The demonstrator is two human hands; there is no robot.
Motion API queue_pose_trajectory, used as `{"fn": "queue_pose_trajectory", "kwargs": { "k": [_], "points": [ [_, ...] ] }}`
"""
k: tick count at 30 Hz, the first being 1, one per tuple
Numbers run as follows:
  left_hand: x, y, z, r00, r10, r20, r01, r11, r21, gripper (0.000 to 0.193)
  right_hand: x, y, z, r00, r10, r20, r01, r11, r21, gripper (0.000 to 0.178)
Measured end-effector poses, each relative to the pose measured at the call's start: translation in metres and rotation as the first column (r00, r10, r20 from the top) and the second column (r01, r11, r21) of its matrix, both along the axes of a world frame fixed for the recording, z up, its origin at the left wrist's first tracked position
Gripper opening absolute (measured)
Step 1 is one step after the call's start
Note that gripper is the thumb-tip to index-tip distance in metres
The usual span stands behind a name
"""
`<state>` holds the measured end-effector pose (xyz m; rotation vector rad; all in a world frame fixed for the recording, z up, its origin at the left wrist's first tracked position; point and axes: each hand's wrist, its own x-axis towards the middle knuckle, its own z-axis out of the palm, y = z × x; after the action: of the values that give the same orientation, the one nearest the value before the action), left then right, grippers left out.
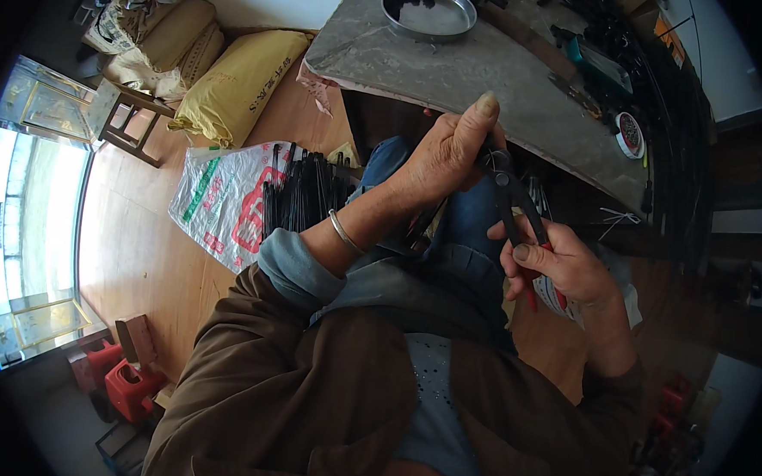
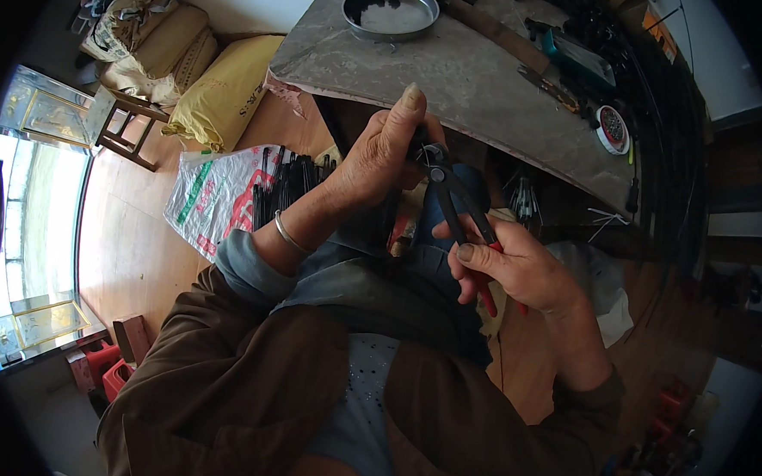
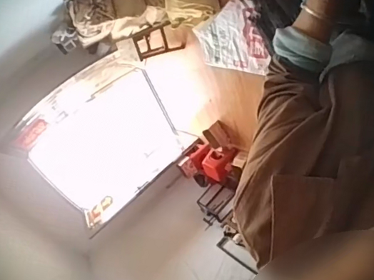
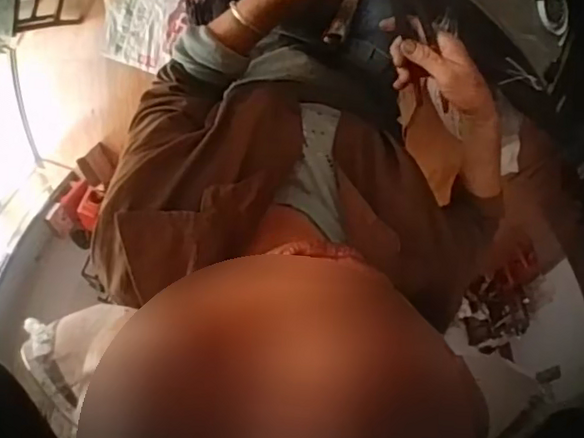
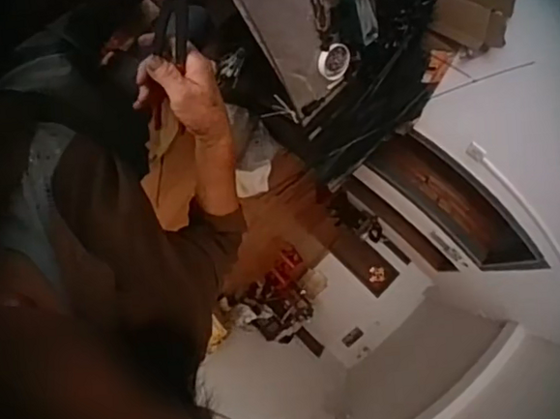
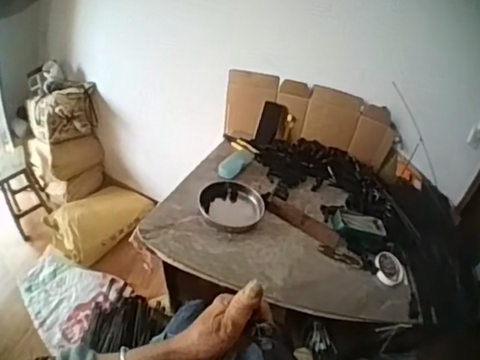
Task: Attach plastic components and caps to umbrella ribs using pliers.
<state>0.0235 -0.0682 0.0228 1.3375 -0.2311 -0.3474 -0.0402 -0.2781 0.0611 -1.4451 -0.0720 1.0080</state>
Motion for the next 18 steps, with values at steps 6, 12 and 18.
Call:
{"fn": "queue_pose_trajectory", "kwargs": {
  "k": [6, 12, 18],
  "points": [
    [0.000, -0.001, -0.002, 1.000, 0.003, 0.022, -0.003, 1.000, -0.009, 0.069, -0.007, 0.006, 0.000, 0.998, -0.056, 0.005, 0.056, 0.998, 0.009, 0.034],
    [0.000, -0.003, 0.000, 0.997, 0.027, 0.073, -0.030, 0.999, 0.042, 0.069, -0.013, 0.020, 0.004, 0.980, -0.126, -0.152, 0.121, 0.992, -0.041, 0.040],
    [0.005, -0.009, -0.010, 0.946, 0.275, 0.171, -0.300, 0.944, 0.140, 0.066, -0.011, 0.018, -0.018, 0.887, -0.108, 0.449, 0.246, 0.933, -0.263, 0.019]
  ]
}}
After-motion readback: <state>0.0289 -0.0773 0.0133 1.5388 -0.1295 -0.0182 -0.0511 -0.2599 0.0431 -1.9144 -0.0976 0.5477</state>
